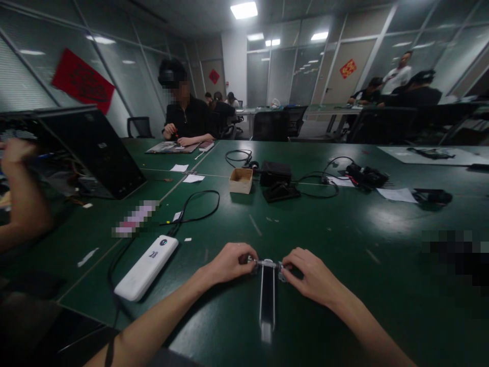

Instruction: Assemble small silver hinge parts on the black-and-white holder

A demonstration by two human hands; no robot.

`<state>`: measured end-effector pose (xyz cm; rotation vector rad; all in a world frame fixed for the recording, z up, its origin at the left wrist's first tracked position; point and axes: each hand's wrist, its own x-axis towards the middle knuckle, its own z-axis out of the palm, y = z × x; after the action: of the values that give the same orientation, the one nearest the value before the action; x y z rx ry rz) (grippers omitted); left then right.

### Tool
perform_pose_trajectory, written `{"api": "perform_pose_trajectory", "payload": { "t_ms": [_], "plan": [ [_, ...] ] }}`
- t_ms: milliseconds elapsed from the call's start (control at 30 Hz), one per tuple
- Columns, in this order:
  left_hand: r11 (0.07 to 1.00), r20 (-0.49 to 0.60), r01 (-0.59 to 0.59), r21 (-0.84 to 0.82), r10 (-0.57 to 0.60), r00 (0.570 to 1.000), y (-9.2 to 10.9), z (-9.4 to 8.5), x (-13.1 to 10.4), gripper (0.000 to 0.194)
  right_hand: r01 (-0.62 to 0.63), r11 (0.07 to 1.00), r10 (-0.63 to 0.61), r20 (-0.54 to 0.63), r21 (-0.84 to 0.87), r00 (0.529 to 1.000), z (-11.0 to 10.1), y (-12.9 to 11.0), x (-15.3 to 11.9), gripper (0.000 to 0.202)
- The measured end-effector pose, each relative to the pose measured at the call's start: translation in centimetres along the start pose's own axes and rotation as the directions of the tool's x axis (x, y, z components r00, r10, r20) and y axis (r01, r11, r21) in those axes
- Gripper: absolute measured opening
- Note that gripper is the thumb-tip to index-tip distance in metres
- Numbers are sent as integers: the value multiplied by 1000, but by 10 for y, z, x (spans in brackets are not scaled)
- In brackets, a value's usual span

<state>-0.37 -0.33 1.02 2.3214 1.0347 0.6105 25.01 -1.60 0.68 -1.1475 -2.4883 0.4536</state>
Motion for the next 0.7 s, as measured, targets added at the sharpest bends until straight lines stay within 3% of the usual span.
{"api": "perform_pose_trajectory", "payload": {
  "t_ms": [300, 700],
  "plan": [
    [999, 9, 37, -26, -36, 999, -2, 2, 1, 12, -31, 999, 32, 54, -18, 998, 2, 1, 0, 20],
    [989, 15, 115, -91, -114, 993, -1, 2, 4, 10, -41, 999, 41, 40, -3, 998, -1, -2, 0, 18]
  ]
}}
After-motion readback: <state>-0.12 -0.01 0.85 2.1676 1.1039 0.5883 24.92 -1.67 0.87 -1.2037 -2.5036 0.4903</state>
